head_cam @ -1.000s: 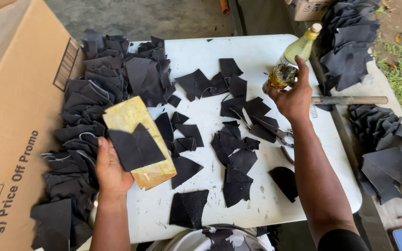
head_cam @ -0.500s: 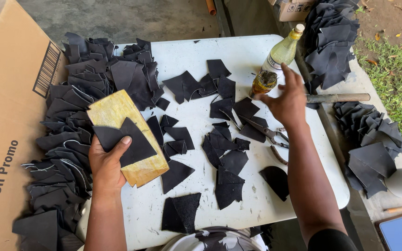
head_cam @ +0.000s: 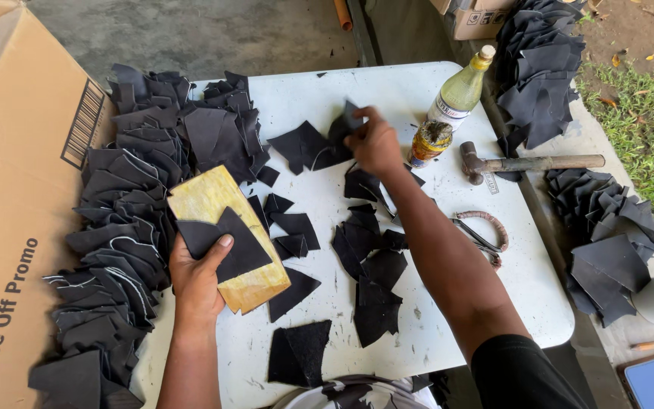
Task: The person assembles small black rubber pieces onto a rectangular wooden block. They pick up individual pieces, align them on the block, and press them down to secure them. The process involves repetitive handling of the rubber parts and the wooden block.
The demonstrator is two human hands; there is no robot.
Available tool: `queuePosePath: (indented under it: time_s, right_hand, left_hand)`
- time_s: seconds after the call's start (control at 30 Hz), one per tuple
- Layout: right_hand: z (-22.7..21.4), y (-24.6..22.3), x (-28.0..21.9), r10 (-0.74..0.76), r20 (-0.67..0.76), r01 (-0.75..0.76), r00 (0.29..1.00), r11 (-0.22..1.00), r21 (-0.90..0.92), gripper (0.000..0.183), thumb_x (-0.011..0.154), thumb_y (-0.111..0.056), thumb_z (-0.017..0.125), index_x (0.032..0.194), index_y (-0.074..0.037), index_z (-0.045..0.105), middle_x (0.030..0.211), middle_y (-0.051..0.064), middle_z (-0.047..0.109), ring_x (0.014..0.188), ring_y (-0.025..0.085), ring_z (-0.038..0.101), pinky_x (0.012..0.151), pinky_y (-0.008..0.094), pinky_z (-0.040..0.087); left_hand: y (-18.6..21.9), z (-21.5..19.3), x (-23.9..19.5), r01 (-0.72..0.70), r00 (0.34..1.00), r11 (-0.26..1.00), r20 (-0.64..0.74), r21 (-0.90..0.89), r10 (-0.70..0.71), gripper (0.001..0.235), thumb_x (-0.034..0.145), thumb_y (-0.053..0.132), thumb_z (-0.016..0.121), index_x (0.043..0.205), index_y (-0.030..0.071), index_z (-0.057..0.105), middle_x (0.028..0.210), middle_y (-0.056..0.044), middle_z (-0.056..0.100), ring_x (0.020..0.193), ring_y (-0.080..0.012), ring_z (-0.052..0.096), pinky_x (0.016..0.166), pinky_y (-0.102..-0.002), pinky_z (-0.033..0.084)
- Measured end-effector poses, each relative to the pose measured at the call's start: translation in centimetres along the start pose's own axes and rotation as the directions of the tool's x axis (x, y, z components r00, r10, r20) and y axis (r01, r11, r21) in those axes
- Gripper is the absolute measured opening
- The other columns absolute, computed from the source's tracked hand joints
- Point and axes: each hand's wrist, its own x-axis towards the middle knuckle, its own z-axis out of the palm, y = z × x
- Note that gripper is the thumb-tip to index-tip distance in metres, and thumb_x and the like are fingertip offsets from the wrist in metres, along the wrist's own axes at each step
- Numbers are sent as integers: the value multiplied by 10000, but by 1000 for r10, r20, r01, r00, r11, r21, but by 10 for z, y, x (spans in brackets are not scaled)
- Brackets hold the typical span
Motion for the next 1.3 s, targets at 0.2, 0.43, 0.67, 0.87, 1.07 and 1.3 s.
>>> queuePosePath:
  time_s: [0.2,0.43,0.67,0.87,1.07,1.3]
  right_hand:
    - [-55,10,-3,134,-1,-117,991,863,491,506,903,65,703,1357,-49,512,1062,97,646,882,141,681,760,261,628]
    - [-85,-5,-35,54,66,-84,996,786,612,640,927,149,634,1503,-70,467,1206,113,645,999,132,625,861,262,552]
    - [-73,-32,-100,-54,542,-164,839,924,347,917,832,186,572,1606,-170,234,1479,155,565,1373,229,533,1060,374,504]
    - [-65,-30,-109,-31,585,-232,810,899,370,914,852,118,627,1622,-173,229,1426,136,631,1340,215,578,1091,375,477]
    - [-49,-50,-123,16,370,-106,929,969,224,810,822,1,767,1522,-106,374,1113,111,771,973,216,743,873,338,597]
    - [-17,-52,-149,-143,85,135,986,986,96,550,794,-41,790,1248,-42,479,964,115,766,915,299,744,785,370,586]
  left_hand:
    - [-5,-7,0,-23,999,999,35,-29,24,447,900,-93,694,1317,27,584,1198,-88,691,1063,-151,681,935,-297,578]
    - [-2,1,-5,-8,999,1000,40,1,8,453,891,-98,690,1317,23,592,1189,-93,698,1053,-150,683,928,-287,572]
    - [-5,0,-6,8,1000,1000,29,17,-9,454,890,-95,684,1315,30,586,1180,-100,700,1035,-157,698,902,-297,591]
    - [-7,0,-6,70,992,996,109,-56,-63,466,886,-73,685,1330,26,585,1192,-93,699,1060,-178,686,933,-321,569]
    - [-26,41,7,312,934,941,224,-132,-279,498,859,60,714,1343,21,602,1181,-99,697,1069,-239,676,958,-371,550]
    - [-75,115,63,499,860,828,28,-255,-510,381,890,51,684,1261,11,609,1156,-147,695,1039,-308,704,852,-487,626]
